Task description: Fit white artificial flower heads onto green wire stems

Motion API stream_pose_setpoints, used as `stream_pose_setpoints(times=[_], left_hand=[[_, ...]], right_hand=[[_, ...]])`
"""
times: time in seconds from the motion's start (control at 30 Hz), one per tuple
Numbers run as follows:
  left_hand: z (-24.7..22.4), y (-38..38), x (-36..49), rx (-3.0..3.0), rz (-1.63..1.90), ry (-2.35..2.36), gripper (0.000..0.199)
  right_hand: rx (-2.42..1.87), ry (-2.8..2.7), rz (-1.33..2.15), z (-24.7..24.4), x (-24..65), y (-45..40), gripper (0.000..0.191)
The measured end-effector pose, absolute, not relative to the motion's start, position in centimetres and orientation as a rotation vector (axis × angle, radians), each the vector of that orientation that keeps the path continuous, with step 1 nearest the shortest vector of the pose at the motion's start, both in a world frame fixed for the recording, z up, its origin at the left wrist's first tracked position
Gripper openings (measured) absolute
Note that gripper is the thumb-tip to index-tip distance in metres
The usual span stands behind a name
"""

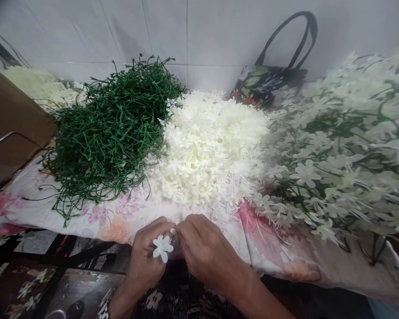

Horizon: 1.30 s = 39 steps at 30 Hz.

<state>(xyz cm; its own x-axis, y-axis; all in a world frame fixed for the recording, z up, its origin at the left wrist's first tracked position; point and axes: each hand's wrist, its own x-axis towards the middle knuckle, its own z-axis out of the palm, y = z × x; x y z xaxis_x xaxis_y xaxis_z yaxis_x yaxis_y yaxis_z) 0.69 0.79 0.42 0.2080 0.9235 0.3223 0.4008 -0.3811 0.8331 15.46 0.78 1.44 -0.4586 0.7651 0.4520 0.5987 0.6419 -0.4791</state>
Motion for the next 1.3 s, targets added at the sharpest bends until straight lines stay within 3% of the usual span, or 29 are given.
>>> stream_pose_setpoints(times=[0.27,1.3], left_hand=[[1.9,0.5,0.0,1.718,1.270,1.136,0.018],[1.0,0.7,1.2,1.931,1.323,1.200,0.019]], right_hand=[[-0.994,-1.996,0.564,2.8,16.0,0.1,0.012],[-1.027,-1.973,0.402,1.1,15.1,0.5,0.018]])
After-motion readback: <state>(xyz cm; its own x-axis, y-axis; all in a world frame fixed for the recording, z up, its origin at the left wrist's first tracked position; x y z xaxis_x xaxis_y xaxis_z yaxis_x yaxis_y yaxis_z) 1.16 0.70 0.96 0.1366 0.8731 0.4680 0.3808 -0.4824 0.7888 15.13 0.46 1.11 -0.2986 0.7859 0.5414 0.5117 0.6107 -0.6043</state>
